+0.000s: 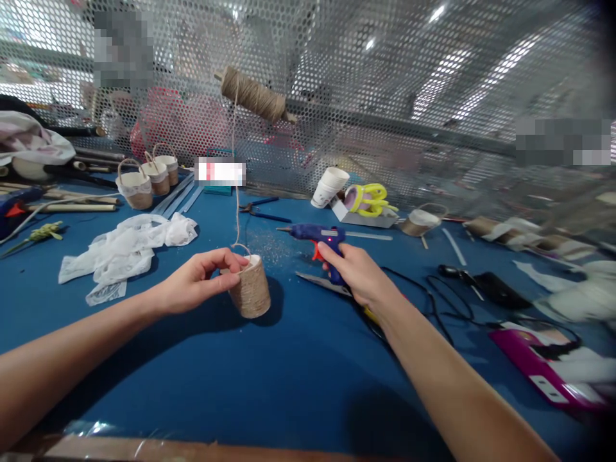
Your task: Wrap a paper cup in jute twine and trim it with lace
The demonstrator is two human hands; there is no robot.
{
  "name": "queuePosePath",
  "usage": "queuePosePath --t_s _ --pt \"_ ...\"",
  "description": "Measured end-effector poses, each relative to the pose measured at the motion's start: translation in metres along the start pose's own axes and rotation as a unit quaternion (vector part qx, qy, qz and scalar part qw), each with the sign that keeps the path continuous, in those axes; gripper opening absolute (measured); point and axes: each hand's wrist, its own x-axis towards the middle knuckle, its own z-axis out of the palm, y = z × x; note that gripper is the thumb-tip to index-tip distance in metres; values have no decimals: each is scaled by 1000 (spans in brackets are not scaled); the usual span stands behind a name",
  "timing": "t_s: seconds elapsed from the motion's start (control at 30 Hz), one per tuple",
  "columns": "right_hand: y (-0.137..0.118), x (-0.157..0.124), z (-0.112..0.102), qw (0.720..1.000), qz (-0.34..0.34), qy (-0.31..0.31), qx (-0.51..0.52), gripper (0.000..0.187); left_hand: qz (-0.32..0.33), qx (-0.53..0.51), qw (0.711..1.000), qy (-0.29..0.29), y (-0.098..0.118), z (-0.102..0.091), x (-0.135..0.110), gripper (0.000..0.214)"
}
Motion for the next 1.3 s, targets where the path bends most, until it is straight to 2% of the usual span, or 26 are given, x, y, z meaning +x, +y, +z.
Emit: queuePosePath --t_s 0.13,0.23,0.37,0.43,0.5,0.6,0.67,0.73,0.8,0.87,1.07,1.17,1.3 --pt "8 34 11 997 30 -4 -65 32 8 -5 1000 -21 2 0 -1 16" --pt "9 46 19 992 37 18 -119 28 6 -24 999 -46 3 -2 -2 14" --pt "0 44 23 988 2 57 -146 20 1 -38 996 -79 8 -3 -2 11" --pt "-11 34 25 990 -38 41 -130 18 -1 -35 995 -91 11 -3 -2 9" --pt "-25 20 28 992 -79 -18 -96 29 -2 -34 994 -103 13 -3 -3 8" --pt "-45 -3 39 979 -129 -161 3 56 -5 -41 992 -121 13 -1 -3 8" --pt "-54 -17 47 930 -136 -287 185 47 -13 -45 991 -127 12 1 -3 8" --pt "-59 -27 51 891 -103 -325 301 28 -23 -46 990 -130 11 1 -4 8" --pt "-61 -34 49 884 -79 -298 351 17 -35 -50 990 -130 10 1 -3 9" --pt "-61 -40 43 894 -87 -247 364 12 -46 -60 990 -122 9 1 -3 10" --pt "-48 -57 30 934 -128 -131 307 12 -70 -74 991 -84 8 0 -3 12" --pt "-40 -61 32 939 -132 -103 300 13 -80 -76 991 -78 9 0 -3 13" --pt "-34 -62 35 943 -116 -103 293 15 -78 -72 991 -77 9 1 -4 12"
